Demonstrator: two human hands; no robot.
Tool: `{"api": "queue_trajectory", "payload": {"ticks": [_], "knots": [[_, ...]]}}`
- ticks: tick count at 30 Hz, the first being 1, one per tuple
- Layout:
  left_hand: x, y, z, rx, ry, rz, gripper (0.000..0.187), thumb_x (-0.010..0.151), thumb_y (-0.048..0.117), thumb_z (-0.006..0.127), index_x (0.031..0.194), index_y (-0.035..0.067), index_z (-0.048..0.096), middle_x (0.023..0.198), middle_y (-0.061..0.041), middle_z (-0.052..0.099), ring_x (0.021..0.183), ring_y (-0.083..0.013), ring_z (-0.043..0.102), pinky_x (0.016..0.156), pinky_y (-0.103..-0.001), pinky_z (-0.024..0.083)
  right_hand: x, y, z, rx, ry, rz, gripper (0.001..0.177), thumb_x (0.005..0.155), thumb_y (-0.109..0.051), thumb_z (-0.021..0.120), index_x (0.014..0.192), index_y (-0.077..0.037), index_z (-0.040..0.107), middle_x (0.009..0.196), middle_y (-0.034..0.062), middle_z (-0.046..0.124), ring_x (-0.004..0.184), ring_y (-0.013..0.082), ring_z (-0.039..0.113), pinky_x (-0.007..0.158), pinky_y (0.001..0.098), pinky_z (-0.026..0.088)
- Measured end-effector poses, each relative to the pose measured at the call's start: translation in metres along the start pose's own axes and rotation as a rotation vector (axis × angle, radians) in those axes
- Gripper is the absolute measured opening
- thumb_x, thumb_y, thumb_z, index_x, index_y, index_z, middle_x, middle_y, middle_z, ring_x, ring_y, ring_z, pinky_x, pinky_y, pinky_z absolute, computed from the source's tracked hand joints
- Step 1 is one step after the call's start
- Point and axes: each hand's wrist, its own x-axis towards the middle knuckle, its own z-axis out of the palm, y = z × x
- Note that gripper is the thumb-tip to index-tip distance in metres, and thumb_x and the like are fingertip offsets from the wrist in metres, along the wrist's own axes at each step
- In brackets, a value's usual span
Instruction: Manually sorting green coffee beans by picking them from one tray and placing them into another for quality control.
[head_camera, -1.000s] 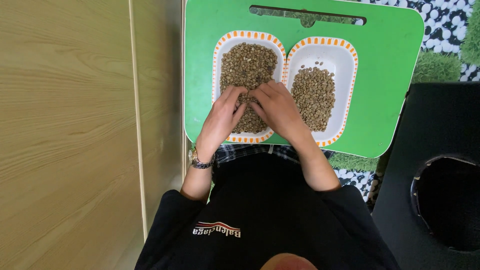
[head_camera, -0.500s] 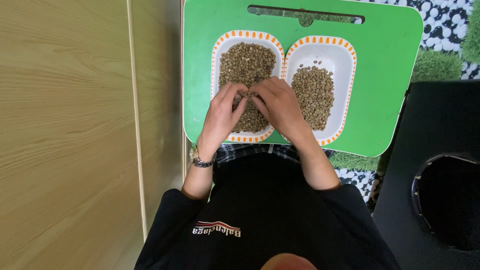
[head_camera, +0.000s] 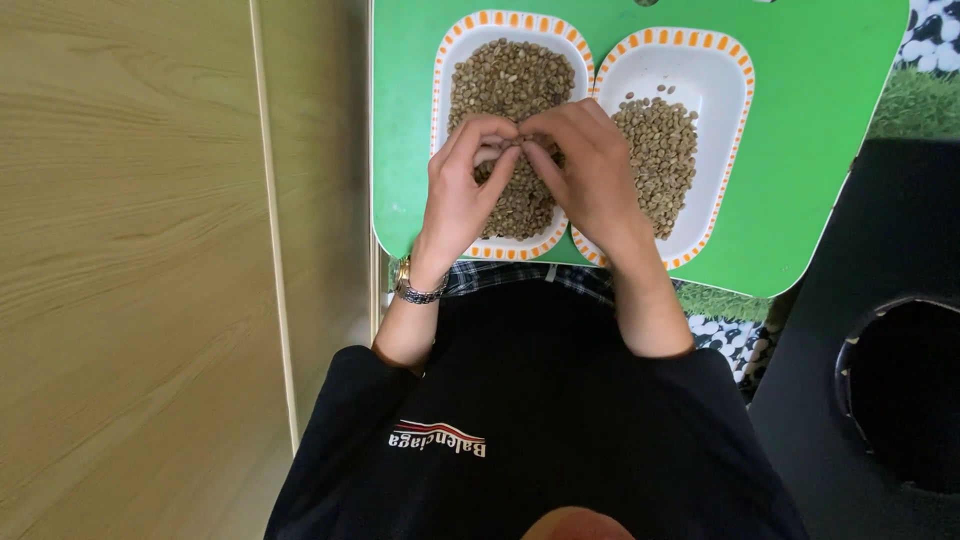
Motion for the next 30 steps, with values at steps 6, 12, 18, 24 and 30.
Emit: {"api": "queue_trajectory", "payload": {"ticks": [6,12,18,24,30], "knots": [[0.001,0.001,-0.002,0.041,-0.001,-0.014,0.018,0.101,-0.004,0.063,0.115,0.006,0.060,0.109,-0.008,0.061,0.103,-0.0263,0.068,0.086,-0.038,0.063,-0.001,0.003,0.005,0.025,-0.004,0.010,0.017,0.099,0.013,0.071,0.112,0.002,0.070,0.094,0.0151,0.066,0.087,0.0321,0.065,0.076,0.0442,0.055],[0.004,0.007,-0.007,0.130,-0.023,0.035,0.015,0.102,-0.004,0.061,0.112,0.007,0.059,0.105,-0.007,0.060,0.099,-0.0254,0.067,0.084,-0.041,0.059,-0.003,0.007,0.005,0.037,-0.022,0.004,0.019,0.098,0.015,0.071,0.112,0.003,0.069,0.092,0.0152,0.064,0.086,0.0311,0.064,0.076,0.0433,0.055],[0.003,0.005,-0.005,0.148,-0.027,0.050,0.013,0.101,-0.002,0.064,0.109,0.008,0.060,0.101,-0.007,0.062,0.094,-0.0247,0.067,0.083,-0.038,0.057,-0.009,0.019,0.011,0.029,-0.012,-0.014,0.018,0.095,0.012,0.073,0.109,0.001,0.070,0.091,0.0135,0.065,0.084,0.0309,0.066,0.073,0.0427,0.056],[0.004,0.015,-0.005,0.146,-0.054,0.067,0.011,0.102,-0.002,0.062,0.107,0.008,0.062,0.100,-0.007,0.063,0.092,-0.0245,0.067,0.086,-0.038,0.054,-0.007,0.000,0.000,0.031,0.009,-0.025,0.018,0.096,0.014,0.071,0.110,0.002,0.068,0.089,0.0150,0.064,0.083,0.0298,0.065,0.074,0.0410,0.054],[0.002,0.010,0.001,0.145,-0.068,0.073,0.009,0.102,0.002,0.066,0.107,0.010,0.065,0.098,-0.005,0.067,0.093,-0.0240,0.069,0.083,-0.037,0.055,-0.022,0.015,0.003,0.013,0.038,-0.033,0.018,0.096,0.011,0.072,0.110,0.001,0.068,0.090,0.0132,0.065,0.084,0.0275,0.065,0.074,0.0401,0.055]]}}
